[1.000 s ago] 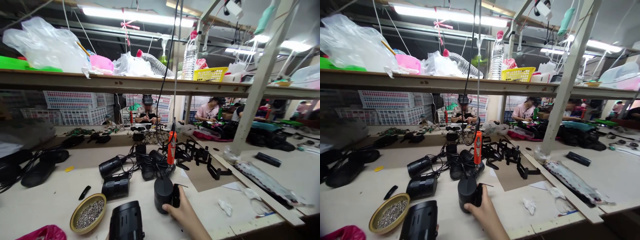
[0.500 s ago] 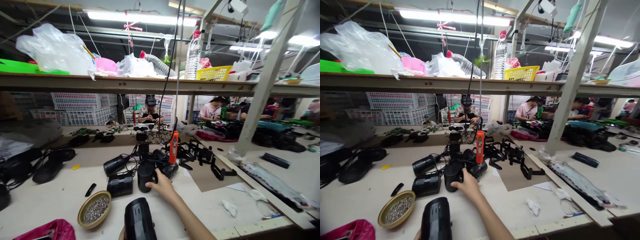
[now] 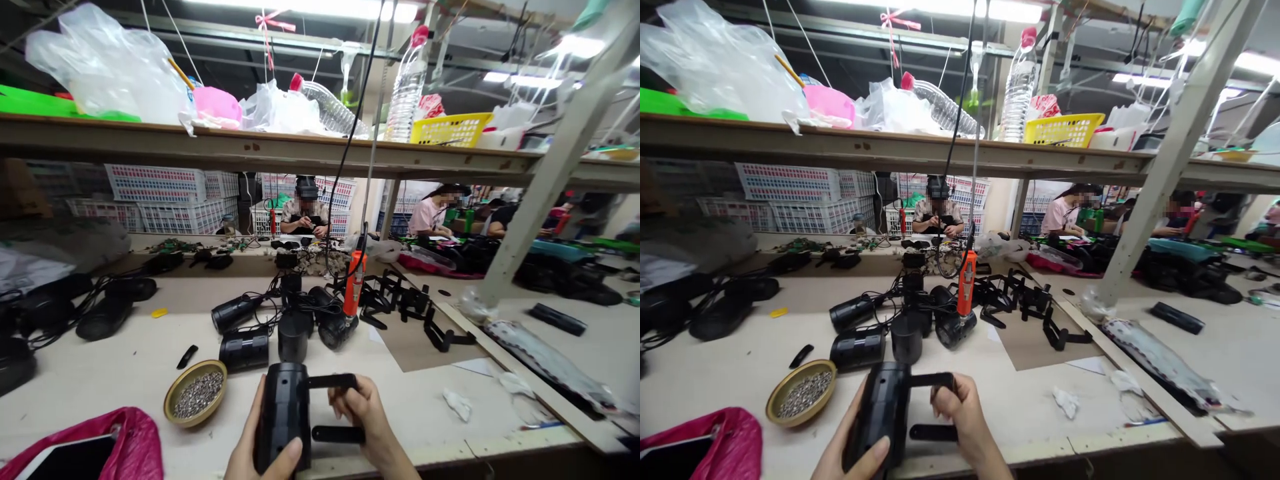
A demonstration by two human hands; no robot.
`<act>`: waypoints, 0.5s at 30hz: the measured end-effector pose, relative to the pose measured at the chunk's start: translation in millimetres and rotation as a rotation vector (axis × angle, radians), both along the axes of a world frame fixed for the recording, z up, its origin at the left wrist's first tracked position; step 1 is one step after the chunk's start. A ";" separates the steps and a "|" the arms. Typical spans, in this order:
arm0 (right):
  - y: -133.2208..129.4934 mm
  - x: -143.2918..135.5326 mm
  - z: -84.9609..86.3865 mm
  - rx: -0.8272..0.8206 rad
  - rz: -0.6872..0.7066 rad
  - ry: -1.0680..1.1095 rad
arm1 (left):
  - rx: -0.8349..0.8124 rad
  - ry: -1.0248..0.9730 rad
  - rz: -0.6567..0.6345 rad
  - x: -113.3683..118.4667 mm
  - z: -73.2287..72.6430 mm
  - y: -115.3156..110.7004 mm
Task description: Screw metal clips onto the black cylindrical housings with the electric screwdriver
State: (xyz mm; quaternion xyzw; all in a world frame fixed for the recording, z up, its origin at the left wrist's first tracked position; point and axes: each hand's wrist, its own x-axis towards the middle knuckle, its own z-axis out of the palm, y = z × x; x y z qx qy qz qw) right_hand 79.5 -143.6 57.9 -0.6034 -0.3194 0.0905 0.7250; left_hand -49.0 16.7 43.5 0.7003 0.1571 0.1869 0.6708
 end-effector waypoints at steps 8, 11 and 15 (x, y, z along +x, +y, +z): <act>-4.4 -3.9 -14.0 -0.139 0.001 -0.083 | 0.282 0.218 -0.128 27.1 5.9 -2.1; -0.3 -1.2 -19.0 -0.180 -0.035 -0.184 | 0.343 0.271 -0.123 35.4 7.2 -7.1; 3.2 -0.4 -17.4 -0.215 -0.069 -0.373 | 0.424 0.269 -0.047 40.5 5.2 -17.8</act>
